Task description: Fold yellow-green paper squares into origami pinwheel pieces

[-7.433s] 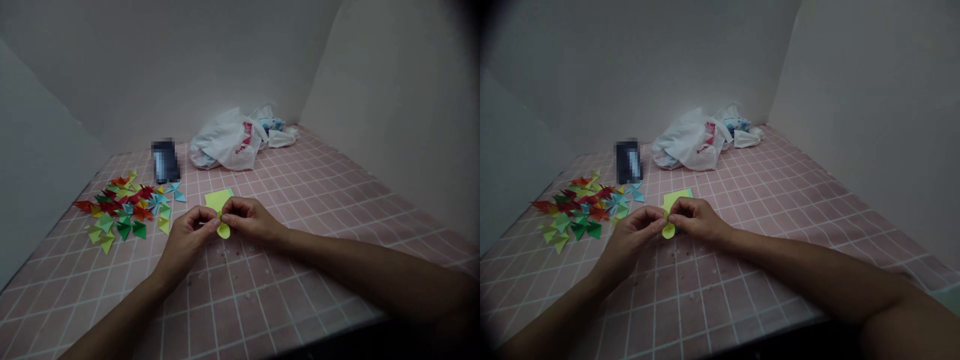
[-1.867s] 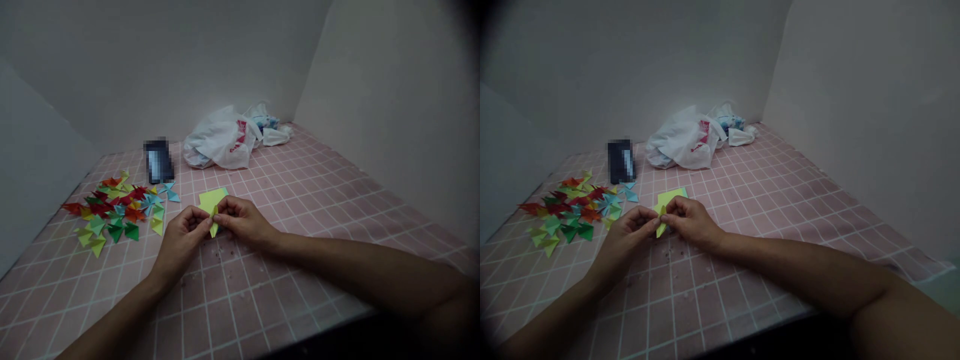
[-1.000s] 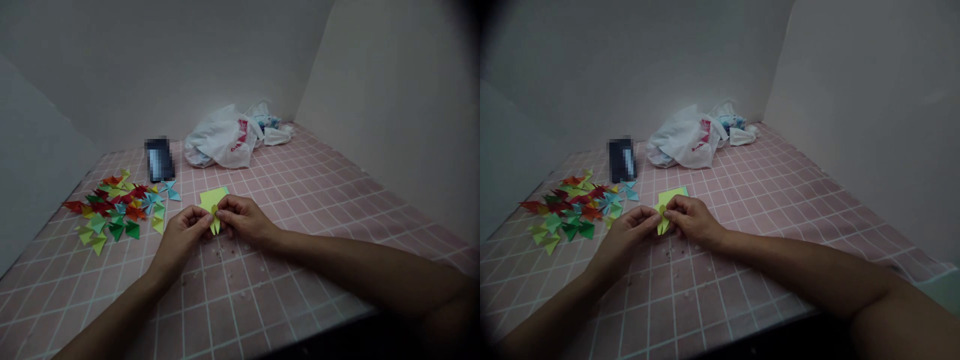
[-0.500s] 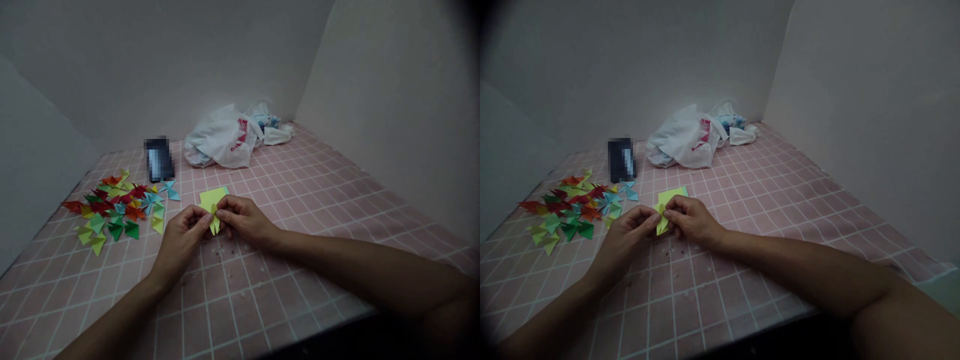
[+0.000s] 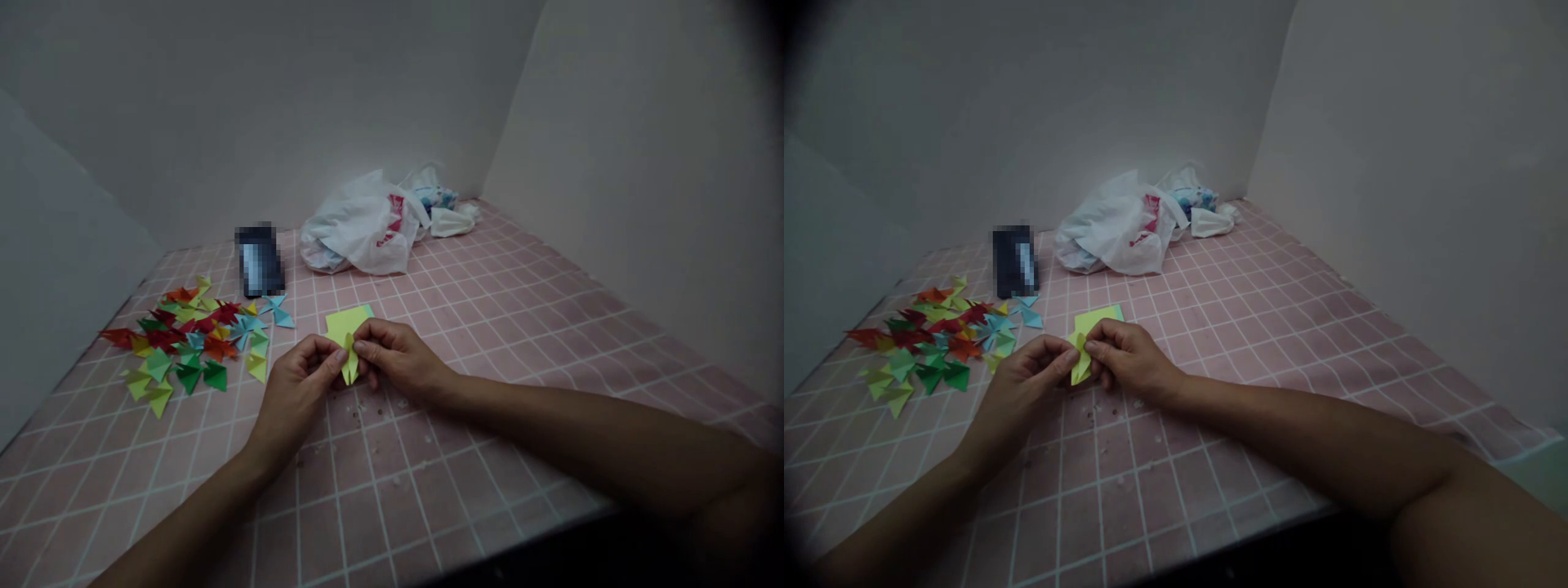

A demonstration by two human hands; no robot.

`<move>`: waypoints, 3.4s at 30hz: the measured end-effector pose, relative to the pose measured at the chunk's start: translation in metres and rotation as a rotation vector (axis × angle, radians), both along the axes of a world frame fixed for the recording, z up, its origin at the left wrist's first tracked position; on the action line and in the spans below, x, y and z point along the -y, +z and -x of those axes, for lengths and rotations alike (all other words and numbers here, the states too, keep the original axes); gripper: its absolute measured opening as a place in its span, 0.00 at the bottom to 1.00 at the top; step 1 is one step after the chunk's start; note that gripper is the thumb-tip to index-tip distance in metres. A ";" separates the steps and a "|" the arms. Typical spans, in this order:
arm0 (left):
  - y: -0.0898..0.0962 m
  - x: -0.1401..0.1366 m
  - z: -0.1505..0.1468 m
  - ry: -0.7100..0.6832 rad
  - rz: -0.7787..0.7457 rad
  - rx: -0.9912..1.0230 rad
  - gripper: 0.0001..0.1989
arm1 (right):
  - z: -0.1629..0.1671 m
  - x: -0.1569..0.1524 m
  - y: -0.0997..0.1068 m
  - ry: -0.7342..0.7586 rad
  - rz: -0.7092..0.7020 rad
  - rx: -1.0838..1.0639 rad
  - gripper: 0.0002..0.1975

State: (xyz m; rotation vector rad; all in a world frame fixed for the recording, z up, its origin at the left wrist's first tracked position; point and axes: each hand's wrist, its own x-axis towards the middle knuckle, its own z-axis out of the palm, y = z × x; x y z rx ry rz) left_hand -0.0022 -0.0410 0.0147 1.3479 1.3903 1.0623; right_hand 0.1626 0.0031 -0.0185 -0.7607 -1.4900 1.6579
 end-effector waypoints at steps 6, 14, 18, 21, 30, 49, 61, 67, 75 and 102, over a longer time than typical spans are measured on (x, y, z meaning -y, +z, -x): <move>0.001 0.000 -0.001 0.002 0.004 -0.001 0.09 | 0.000 0.001 0.002 -0.008 0.021 0.000 0.06; -0.003 0.000 0.000 -0.017 0.005 0.039 0.09 | 0.001 0.000 0.003 -0.009 0.052 -0.013 0.06; -0.002 0.000 -0.001 -0.013 0.000 0.026 0.09 | 0.001 0.000 0.003 -0.019 0.037 -0.002 0.07; -0.001 0.000 -0.001 -0.010 0.004 0.021 0.09 | 0.001 0.001 0.003 -0.031 0.016 0.019 0.07; -0.002 0.001 0.000 0.030 0.029 -0.030 0.11 | 0.000 0.003 0.004 -0.055 -0.014 0.065 0.08; -0.002 -0.002 0.002 -0.017 0.095 -0.142 0.12 | 0.000 0.002 0.004 -0.055 -0.068 0.050 0.07; -0.003 -0.001 0.001 -0.034 0.042 -0.087 0.11 | 0.000 0.002 0.002 -0.070 -0.079 0.067 0.08; -0.002 -0.001 -0.002 -0.013 0.034 -0.112 0.12 | 0.001 0.003 0.004 -0.066 -0.040 0.072 0.07; -0.006 0.001 -0.003 0.025 -0.018 -0.171 0.12 | 0.001 0.002 -0.001 -0.045 -0.057 0.054 0.06; 0.001 0.002 -0.003 0.040 -0.009 -0.166 0.12 | 0.001 0.003 0.002 -0.038 0.019 0.008 0.05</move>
